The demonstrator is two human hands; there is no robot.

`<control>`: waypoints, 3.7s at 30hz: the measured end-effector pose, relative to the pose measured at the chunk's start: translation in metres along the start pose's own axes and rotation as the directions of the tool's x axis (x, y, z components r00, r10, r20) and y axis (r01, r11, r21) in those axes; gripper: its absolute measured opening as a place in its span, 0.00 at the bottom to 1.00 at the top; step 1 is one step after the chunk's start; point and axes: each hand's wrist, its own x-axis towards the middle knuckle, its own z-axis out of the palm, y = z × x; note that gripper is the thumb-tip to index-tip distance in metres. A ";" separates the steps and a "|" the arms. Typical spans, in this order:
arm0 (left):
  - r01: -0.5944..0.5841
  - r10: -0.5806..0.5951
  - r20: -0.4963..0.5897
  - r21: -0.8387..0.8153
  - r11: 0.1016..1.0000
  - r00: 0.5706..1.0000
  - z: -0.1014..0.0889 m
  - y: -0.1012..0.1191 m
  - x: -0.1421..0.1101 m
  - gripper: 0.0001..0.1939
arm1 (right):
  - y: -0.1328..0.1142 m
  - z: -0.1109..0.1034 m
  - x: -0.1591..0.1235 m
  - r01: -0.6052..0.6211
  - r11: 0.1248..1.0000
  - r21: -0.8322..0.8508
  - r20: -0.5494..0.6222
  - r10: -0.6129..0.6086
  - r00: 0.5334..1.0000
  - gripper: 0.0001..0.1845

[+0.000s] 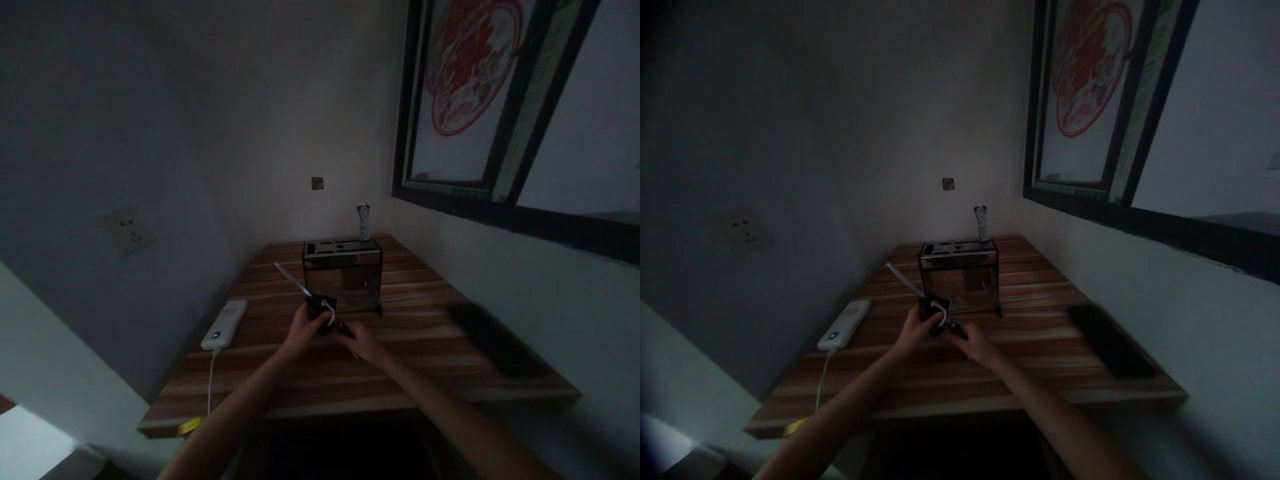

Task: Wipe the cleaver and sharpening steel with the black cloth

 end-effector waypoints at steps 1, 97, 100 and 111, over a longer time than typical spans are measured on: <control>-0.006 0.006 -0.012 0.005 1.000 1.000 -0.003 0.002 0.001 0.17 | -0.001 0.000 0.000 -0.008 1.000 -0.003 0.009 0.008 1.000 0.19; -0.150 0.188 -0.388 0.126 0.981 0.902 -0.029 0.051 0.020 0.18 | -0.002 0.001 -0.001 0.006 1.000 0.018 -0.006 -0.005 1.000 0.20; -0.177 0.218 -0.440 0.133 0.975 0.871 -0.039 0.061 0.031 0.19 | -0.002 0.001 -0.002 -0.009 1.000 0.006 -0.005 0.009 1.000 0.20; -0.252 0.248 -0.490 0.059 0.966 0.836 -0.052 0.079 0.053 0.20 | 0.003 0.001 -0.002 -0.013 0.999 0.030 -0.017 0.014 1.000 0.19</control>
